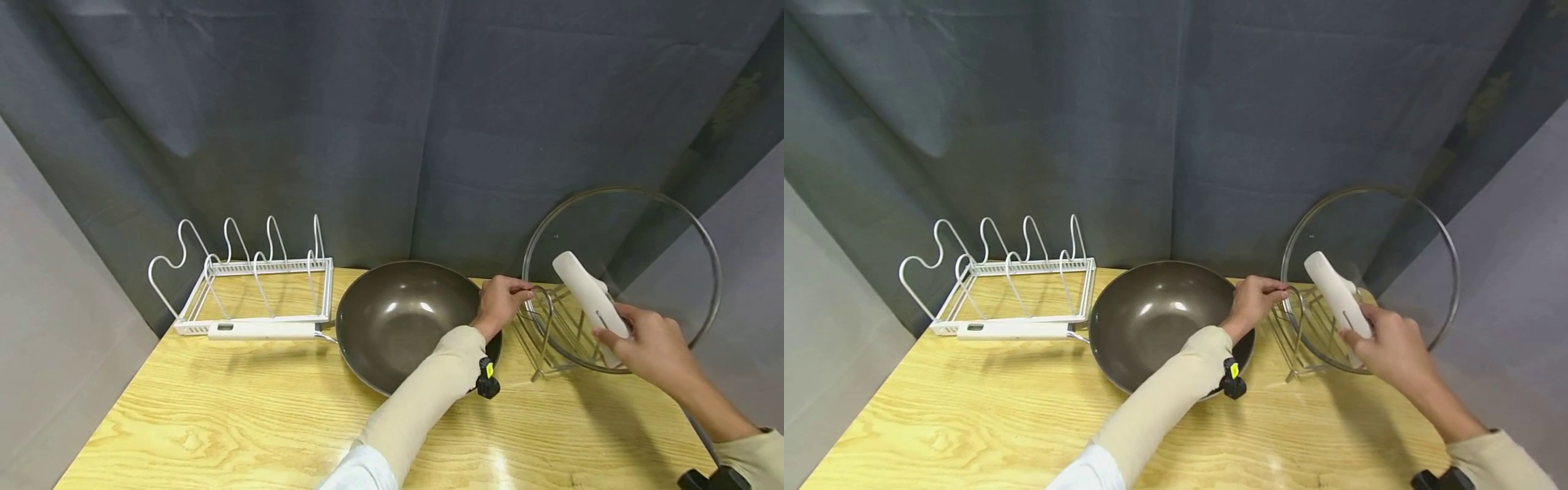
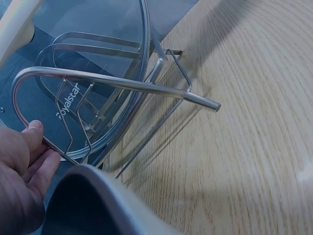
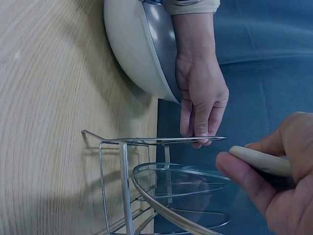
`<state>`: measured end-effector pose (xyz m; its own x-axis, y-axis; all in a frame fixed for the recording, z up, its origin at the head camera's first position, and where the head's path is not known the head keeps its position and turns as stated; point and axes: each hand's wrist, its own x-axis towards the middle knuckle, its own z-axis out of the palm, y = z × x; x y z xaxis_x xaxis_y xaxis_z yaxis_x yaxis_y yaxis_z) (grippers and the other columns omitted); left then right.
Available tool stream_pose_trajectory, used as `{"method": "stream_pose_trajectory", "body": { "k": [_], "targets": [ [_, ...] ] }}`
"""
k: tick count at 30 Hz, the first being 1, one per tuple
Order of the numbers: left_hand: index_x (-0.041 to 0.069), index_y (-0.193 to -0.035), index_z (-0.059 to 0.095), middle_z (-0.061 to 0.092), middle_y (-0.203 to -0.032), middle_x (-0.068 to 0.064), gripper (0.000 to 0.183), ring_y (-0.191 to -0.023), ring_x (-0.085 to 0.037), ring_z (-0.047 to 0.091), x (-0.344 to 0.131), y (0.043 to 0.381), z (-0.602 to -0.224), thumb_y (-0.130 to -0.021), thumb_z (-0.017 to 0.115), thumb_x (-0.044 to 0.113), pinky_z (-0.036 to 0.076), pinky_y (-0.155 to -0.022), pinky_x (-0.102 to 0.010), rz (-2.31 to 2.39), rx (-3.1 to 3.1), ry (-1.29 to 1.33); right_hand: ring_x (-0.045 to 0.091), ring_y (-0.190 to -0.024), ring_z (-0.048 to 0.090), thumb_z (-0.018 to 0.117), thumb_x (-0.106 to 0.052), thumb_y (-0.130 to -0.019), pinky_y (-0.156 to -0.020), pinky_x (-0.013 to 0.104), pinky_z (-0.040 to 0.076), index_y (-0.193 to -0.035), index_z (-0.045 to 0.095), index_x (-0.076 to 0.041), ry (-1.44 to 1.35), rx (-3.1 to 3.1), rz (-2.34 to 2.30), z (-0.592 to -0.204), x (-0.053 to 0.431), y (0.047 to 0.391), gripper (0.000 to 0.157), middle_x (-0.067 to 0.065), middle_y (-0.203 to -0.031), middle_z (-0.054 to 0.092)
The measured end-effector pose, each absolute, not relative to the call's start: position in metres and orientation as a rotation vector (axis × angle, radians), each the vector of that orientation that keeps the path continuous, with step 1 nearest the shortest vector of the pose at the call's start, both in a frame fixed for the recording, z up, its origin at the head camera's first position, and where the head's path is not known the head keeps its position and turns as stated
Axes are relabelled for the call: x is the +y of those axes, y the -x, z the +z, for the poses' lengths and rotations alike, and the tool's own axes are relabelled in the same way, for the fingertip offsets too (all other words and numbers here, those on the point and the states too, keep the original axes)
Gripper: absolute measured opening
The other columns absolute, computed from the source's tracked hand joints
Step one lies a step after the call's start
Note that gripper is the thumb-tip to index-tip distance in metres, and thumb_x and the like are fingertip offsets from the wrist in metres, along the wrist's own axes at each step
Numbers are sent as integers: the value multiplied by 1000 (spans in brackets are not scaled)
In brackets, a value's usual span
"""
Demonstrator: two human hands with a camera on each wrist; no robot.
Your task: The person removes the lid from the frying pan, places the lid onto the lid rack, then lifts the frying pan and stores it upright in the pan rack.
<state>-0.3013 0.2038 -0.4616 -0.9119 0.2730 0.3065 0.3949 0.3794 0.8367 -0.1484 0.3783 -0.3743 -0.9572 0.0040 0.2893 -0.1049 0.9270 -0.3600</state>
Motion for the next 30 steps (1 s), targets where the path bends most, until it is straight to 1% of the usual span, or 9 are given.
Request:
{"method": "stream_pose_trajectory", "body": {
  "k": [6, 12, 19, 22, 26, 30],
  "targets": [
    [19, -99, 84, 79, -93, 8, 10, -77, 4, 68, 205, 301, -462, -92, 77, 22, 44, -72, -9, -1558, -2502, 601, 20, -61, 57, 78, -17, -88, -49, 32, 38, -120, 64, 11, -78, -2797, 540, -376, 378, 148, 44, 20, -81, 70],
    [19, -99, 84, 79, -93, 8, 10, -77, 4, 68, 205, 301, -462, -92, 78, 21, 44, -73, -10, -1566, -2493, 597, 20, -60, 56, 78, -17, -89, -49, 33, 38, -121, 63, 11, -64, -2804, 538, -376, 378, 149, 45, 22, -81, 70],
    [16, -101, 83, 79, -95, 4, 11, -79, 0, 70, 204, 300, -462, -92, 77, 19, 47, -77, -12, -1607, -2459, 622, 18, -59, 56, 78, -17, -89, -47, 32, 38, -119, 65, 9, -64, -2811, 533, -375, 377, 147, 41, 20, -80, 69],
    [14, -102, 83, 79, -96, 3, 12, -80, -1, 71, 204, 299, -462, -92, 77, 17, 48, -77, -12, -1634, -2443, 628, 18, -58, 57, 77, -17, -90, -47, 32, 39, -118, 64, 10, -68, -2815, 534, -374, 376, 147, 41, 20, -81, 69],
    [15, -101, 83, 79, -95, 4, 11, -79, 0, 70, 204, 299, -462, -91, 78, 17, 48, -75, -10, -1646, -2433, 617, 19, -58, 57, 77, -15, -90, -48, 33, 40, -117, 63, 12, -78, -2820, 533, -374, 374, 147, 41, 21, -80, 68],
    [15, -100, 84, 79, -94, 4, 11, -78, 0, 70, 203, 297, -462, -91, 78, 16, 48, -74, -10, -1663, -2422, 610, 20, -58, 56, 77, -15, -89, -49, 34, 40, -118, 63, 12, -85, -2821, 518, -373, 372, 146, 42, 18, -77, 68]
  ]
}}
